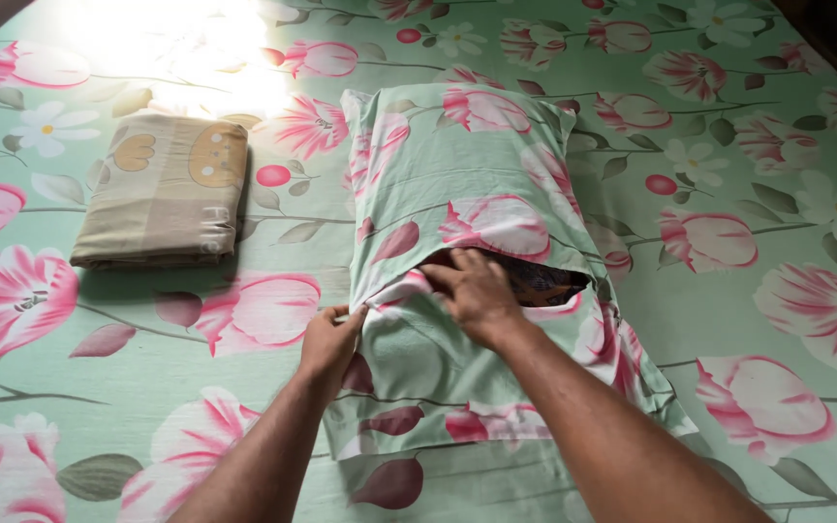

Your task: Replacing the case on a pillow and smoothing it out on a bed.

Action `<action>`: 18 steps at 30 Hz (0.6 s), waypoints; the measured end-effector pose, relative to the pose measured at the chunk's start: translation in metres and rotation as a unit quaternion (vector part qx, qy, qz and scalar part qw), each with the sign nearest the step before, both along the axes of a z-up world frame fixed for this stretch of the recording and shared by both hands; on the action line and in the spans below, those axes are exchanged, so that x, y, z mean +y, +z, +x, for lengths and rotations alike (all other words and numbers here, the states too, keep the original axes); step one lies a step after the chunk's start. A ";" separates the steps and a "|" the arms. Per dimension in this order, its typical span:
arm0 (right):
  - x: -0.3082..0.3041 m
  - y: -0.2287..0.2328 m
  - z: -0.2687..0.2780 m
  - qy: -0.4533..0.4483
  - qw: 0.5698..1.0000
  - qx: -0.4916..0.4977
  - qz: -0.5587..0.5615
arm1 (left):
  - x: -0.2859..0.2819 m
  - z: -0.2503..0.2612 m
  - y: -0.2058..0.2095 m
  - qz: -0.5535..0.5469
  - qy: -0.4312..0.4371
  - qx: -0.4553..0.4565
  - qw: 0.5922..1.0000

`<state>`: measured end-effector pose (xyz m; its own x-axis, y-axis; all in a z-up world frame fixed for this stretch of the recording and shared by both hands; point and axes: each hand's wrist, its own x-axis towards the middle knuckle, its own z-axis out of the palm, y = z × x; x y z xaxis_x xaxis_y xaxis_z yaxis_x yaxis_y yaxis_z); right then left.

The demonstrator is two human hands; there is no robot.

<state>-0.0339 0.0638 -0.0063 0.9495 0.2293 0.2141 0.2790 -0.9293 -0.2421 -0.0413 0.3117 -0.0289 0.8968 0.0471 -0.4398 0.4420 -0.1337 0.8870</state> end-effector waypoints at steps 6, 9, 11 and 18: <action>0.076 0.076 -0.015 -0.052 0.976 0.207 -0.042 | -0.009 0.016 -0.028 -0.202 0.070 0.105 0.971; 0.086 0.060 -0.009 0.008 0.986 0.166 -0.022 | -0.006 0.010 -0.006 -0.202 0.070 0.111 0.971; 0.089 0.048 -0.004 0.030 0.988 0.153 -0.003 | -0.003 0.009 -0.005 -0.203 0.068 0.090 0.973; 0.096 0.042 0.009 0.082 0.985 0.137 -0.063 | 0.006 0.007 -0.005 -0.223 0.098 0.049 0.969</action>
<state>-0.0247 0.1599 0.0354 0.9158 0.3923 -0.0854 0.3675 -0.9048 -0.2152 -0.0346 0.3178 -0.0337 0.8431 -0.0012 -0.5378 0.5044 0.3486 0.7900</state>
